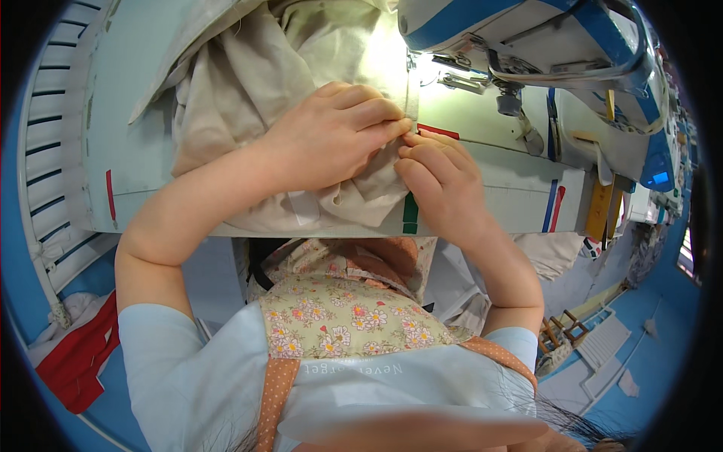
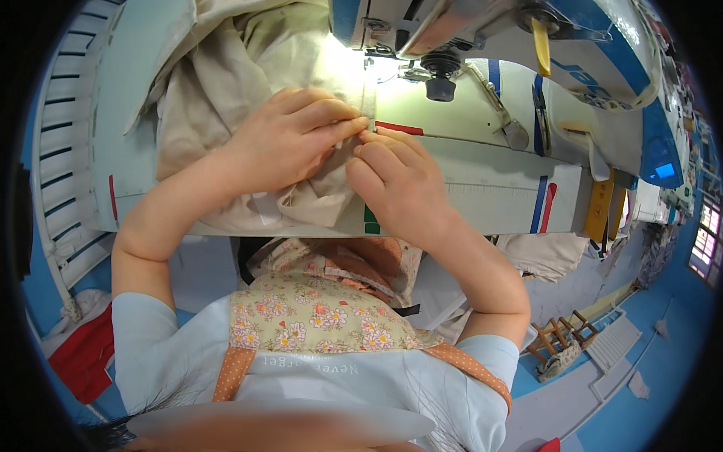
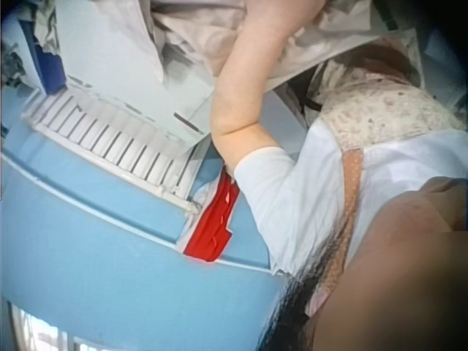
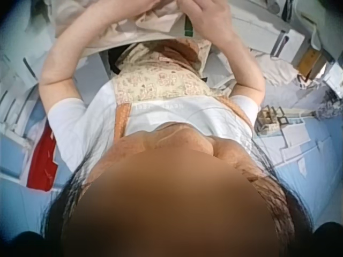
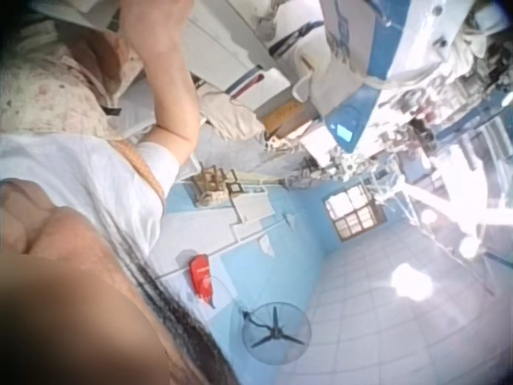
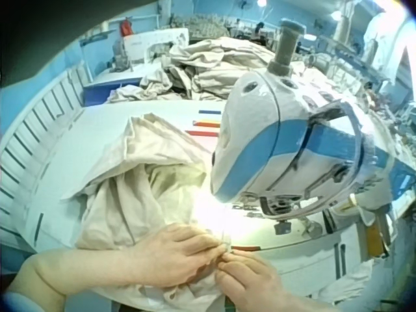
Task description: The person is sewing a fabric bag using an industrial sewing machine.
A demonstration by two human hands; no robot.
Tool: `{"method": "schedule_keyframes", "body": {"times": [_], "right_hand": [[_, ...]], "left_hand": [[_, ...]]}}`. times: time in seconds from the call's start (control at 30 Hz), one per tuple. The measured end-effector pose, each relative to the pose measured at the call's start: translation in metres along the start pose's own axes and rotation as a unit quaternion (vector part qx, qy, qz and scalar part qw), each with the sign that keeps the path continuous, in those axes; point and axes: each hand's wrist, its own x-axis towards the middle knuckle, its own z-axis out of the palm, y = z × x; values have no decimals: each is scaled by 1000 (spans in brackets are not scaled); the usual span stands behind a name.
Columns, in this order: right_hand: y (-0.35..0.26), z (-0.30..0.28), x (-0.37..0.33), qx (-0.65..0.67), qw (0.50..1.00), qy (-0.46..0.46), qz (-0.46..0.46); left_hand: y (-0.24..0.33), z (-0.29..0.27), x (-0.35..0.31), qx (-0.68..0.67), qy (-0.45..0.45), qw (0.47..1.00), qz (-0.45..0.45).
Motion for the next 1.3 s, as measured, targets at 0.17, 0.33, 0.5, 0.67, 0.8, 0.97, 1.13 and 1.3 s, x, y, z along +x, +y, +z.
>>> {"method": "schedule_keyframes", "body": {"times": [0.17,0.33,0.5,0.67,0.8,0.97,1.13,1.3], "right_hand": [[6,2,3,8,1000,-5,2],[12,3,7,-10,1000,2,13],[20,0,14,-21,999,-18,27],[26,-3,18,-30,997,-50,57],[30,-1,23,-36,995,-56,75],[31,7,28,-52,993,-45,98],[35,16,25,-60,996,-6,70],[37,9,27,-16,998,22,56]], "left_hand": [[-6,2,2,3,11,1000,6],[-15,2,9,18,6,1000,13],[-28,4,15,-9,15,1000,22],[-40,2,23,-31,14,999,33],[-52,6,30,-30,52,997,55],[-65,1,37,-16,49,996,66],[-65,0,34,-14,93,993,70],[-42,-26,6,-44,119,992,5]]}}
